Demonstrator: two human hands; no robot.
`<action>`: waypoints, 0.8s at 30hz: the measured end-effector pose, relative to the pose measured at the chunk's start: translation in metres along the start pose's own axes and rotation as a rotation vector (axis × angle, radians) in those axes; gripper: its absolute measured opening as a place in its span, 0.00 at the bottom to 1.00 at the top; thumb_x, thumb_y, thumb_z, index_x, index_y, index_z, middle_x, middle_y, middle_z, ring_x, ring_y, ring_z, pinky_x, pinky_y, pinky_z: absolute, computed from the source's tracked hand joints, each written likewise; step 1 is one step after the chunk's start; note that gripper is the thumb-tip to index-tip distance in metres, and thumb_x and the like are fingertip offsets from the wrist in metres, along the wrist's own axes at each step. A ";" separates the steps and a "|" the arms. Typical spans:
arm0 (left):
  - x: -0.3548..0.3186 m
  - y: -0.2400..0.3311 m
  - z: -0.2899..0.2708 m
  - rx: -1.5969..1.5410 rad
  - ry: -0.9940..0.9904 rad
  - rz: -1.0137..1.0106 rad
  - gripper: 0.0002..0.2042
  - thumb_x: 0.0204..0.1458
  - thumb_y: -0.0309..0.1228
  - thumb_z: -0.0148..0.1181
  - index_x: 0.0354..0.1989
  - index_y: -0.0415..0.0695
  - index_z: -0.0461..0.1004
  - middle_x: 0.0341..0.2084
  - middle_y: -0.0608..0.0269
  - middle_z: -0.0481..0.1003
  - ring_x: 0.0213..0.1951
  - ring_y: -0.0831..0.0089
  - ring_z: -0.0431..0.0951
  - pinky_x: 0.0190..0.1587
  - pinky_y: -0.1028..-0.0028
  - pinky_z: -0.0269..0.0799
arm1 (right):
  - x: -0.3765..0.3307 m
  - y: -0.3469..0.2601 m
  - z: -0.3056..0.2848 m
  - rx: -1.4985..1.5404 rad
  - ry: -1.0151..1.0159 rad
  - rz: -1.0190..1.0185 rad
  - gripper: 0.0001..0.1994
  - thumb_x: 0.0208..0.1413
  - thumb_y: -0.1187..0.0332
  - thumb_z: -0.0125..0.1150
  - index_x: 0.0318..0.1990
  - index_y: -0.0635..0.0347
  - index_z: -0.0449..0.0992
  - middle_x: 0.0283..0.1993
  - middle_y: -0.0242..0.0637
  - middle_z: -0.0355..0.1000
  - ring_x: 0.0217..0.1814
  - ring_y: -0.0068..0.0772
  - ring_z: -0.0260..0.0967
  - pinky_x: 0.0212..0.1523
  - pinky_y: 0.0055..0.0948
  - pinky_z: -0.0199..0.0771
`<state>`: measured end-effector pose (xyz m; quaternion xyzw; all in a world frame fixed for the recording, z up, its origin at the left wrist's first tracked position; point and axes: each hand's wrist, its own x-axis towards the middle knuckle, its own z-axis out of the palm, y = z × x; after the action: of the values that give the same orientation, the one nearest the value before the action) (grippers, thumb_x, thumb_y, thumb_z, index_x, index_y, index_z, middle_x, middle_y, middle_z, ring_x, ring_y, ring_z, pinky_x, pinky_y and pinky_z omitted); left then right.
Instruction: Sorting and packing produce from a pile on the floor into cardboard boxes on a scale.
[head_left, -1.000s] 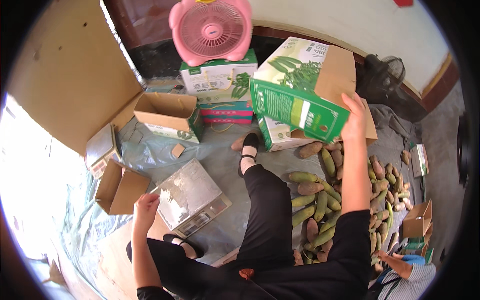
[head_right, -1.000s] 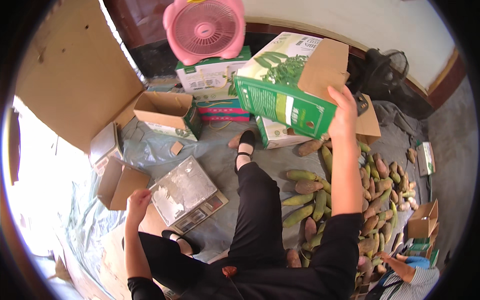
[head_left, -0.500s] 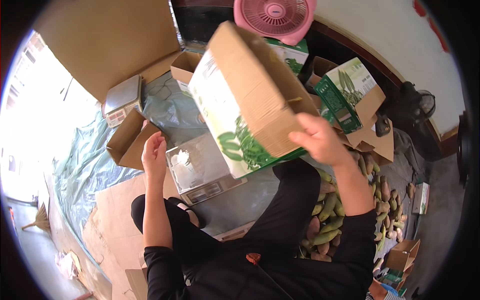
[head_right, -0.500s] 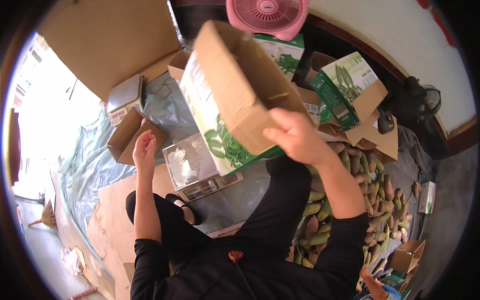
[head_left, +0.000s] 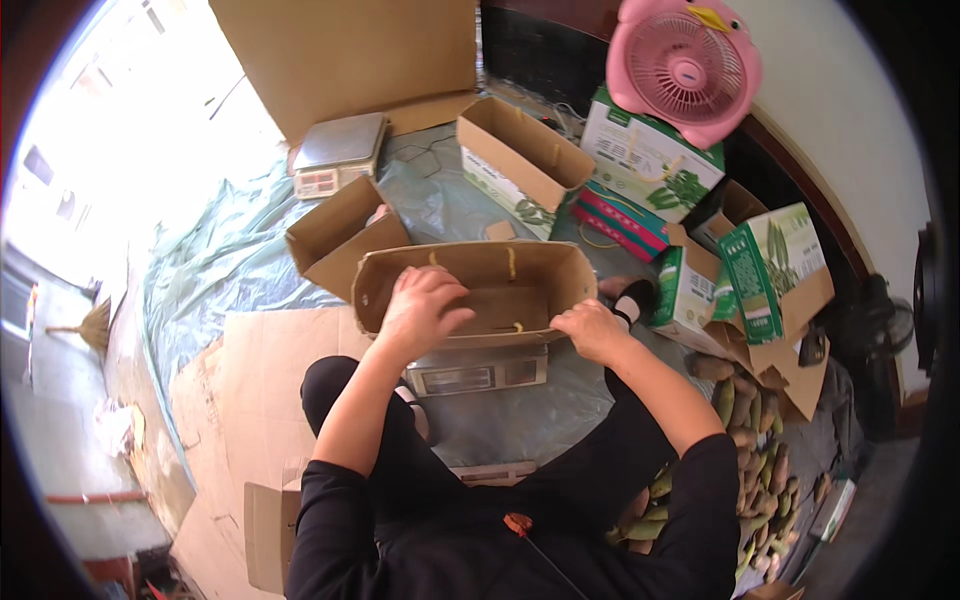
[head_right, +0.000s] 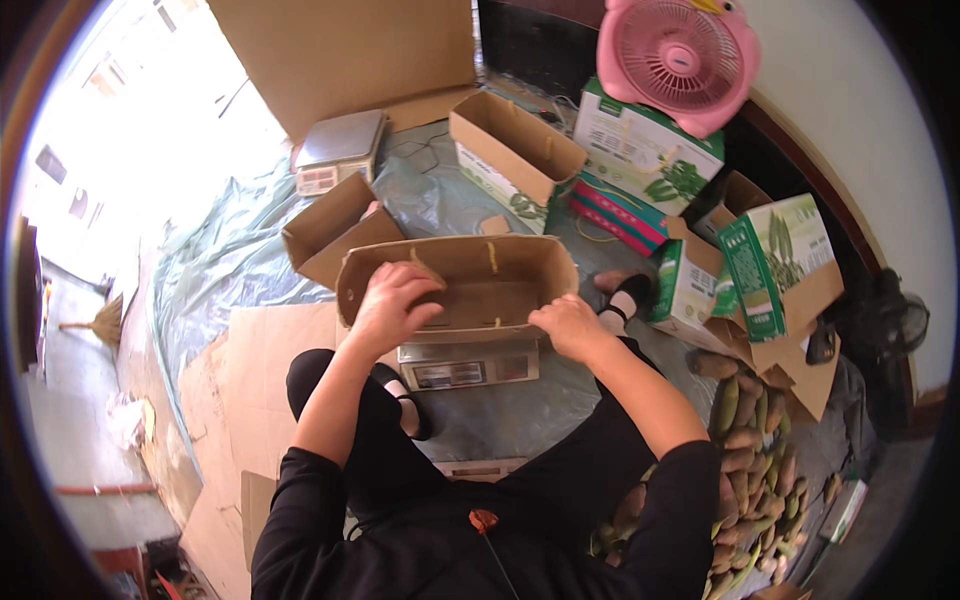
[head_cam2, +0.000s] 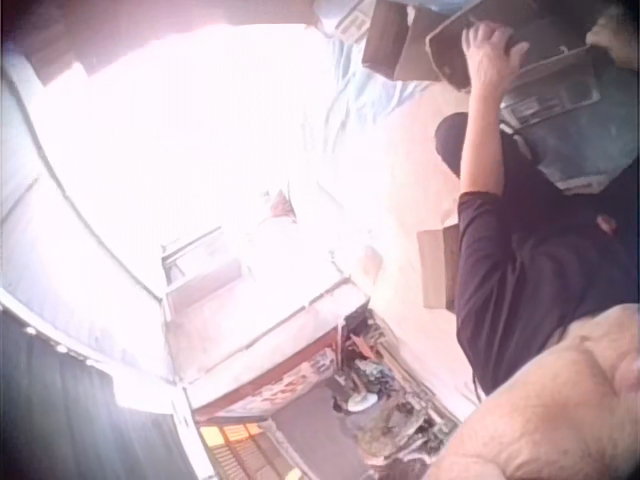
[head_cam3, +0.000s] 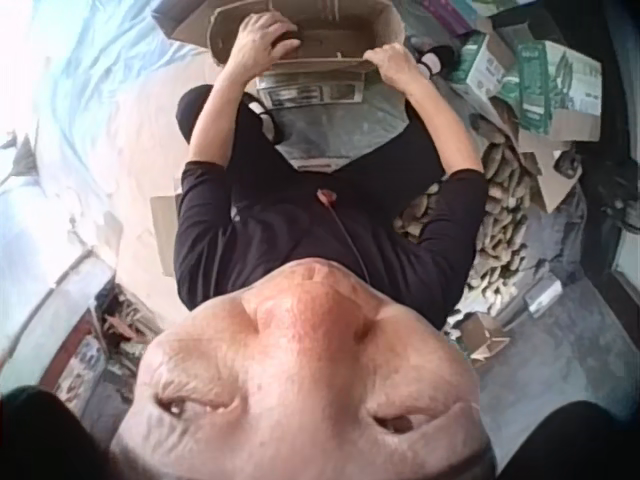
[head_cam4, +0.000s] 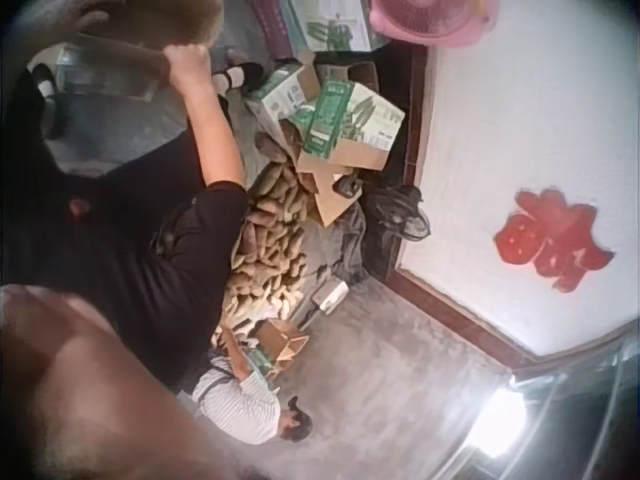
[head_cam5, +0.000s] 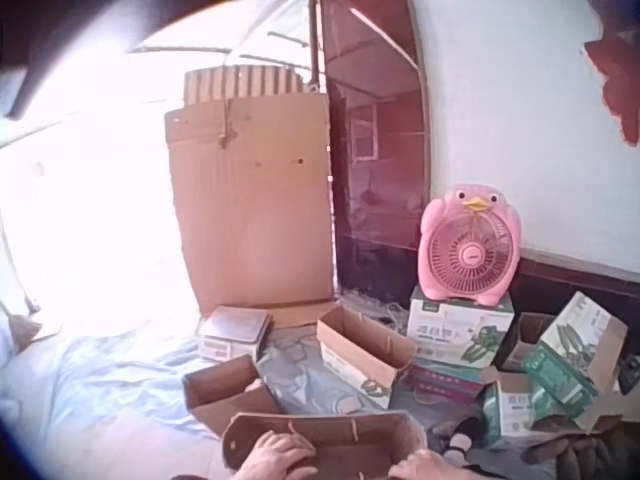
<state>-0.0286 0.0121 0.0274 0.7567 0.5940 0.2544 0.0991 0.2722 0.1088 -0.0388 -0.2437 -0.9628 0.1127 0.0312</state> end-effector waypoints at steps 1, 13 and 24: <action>-0.003 -0.001 0.004 -0.021 -0.083 -0.011 0.19 0.44 0.43 0.64 0.42 0.46 0.76 0.43 0.60 0.73 0.52 0.61 0.68 0.59 0.55 0.56 | 0.001 0.000 -0.001 -0.005 -0.023 0.021 0.11 0.44 0.77 0.51 0.35 0.52 0.74 0.32 0.32 0.73 0.41 0.37 0.70 0.46 0.35 0.64; -0.036 -0.018 0.038 0.105 -0.643 -0.266 0.23 0.41 0.35 0.61 0.51 0.52 0.72 0.45 0.55 0.72 0.47 0.57 0.74 0.48 0.61 0.71 | -0.050 0.008 -0.063 0.331 0.410 0.376 0.10 0.46 0.74 0.58 0.38 0.63 0.75 0.39 0.43 0.74 0.45 0.44 0.69 0.48 0.36 0.67; -0.018 -0.029 0.052 0.333 -0.632 -0.244 0.15 0.47 0.29 0.56 0.45 0.49 0.76 0.36 0.49 0.76 0.42 0.52 0.75 0.47 0.58 0.71 | -0.277 0.015 0.142 0.517 0.326 0.964 0.09 0.49 0.77 0.56 0.40 0.63 0.75 0.35 0.42 0.76 0.38 0.32 0.74 0.42 0.29 0.72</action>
<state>-0.0302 0.0103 -0.0345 0.7272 0.6532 -0.1053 0.1827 0.5063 -0.0392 -0.1814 -0.6539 -0.6668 0.3070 0.1832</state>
